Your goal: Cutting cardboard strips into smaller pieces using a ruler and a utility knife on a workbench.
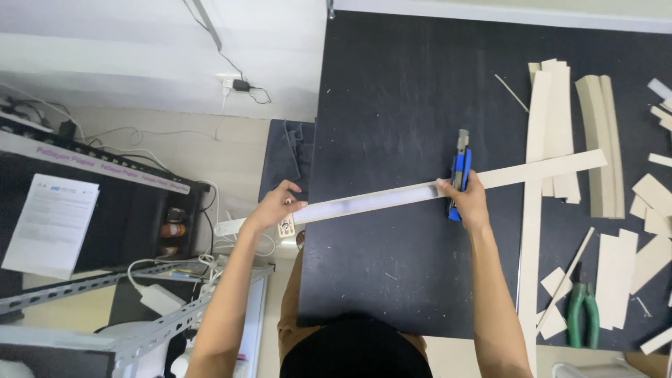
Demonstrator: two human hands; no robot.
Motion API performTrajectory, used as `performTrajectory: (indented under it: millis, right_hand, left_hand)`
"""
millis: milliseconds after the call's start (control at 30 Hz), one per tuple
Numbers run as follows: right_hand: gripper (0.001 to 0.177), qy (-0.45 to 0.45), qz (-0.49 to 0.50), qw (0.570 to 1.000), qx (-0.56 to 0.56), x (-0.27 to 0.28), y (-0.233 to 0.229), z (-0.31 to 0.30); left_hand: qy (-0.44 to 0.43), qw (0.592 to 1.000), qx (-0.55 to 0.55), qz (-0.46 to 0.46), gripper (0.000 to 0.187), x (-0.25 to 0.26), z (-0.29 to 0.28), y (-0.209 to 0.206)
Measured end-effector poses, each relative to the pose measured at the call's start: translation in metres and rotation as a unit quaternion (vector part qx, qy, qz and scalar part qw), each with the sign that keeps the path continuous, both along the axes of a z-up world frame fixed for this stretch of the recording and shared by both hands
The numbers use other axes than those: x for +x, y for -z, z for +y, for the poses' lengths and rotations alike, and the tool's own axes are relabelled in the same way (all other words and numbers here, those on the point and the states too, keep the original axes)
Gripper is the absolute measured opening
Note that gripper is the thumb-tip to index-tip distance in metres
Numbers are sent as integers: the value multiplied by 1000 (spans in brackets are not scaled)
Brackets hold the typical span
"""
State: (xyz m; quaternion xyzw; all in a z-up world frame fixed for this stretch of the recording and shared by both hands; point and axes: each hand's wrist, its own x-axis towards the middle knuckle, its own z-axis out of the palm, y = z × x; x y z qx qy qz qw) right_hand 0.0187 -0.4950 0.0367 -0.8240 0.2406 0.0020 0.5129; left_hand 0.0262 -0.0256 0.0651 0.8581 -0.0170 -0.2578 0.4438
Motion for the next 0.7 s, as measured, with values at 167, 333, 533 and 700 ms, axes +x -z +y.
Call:
performTrajectory:
  millis: [167,333,533,700]
  right_hand:
    - [62,-74,42,994,-71,-2,-35,15]
    - [73,-27,74,983,-166,0,-34,32]
    - [79,7,84,984,-159,1,-29,30]
    - [79,14,74,986,-147,1,-32,31]
  left_hand:
    - [8,999,24,29,45,1,-3,-3]
    - [15,998,45,35,42,1,-6,3]
    - [7,976,178,-127,47,-3,-53,17]
    - [24,911,172,-375,42,-29,-171,-14]
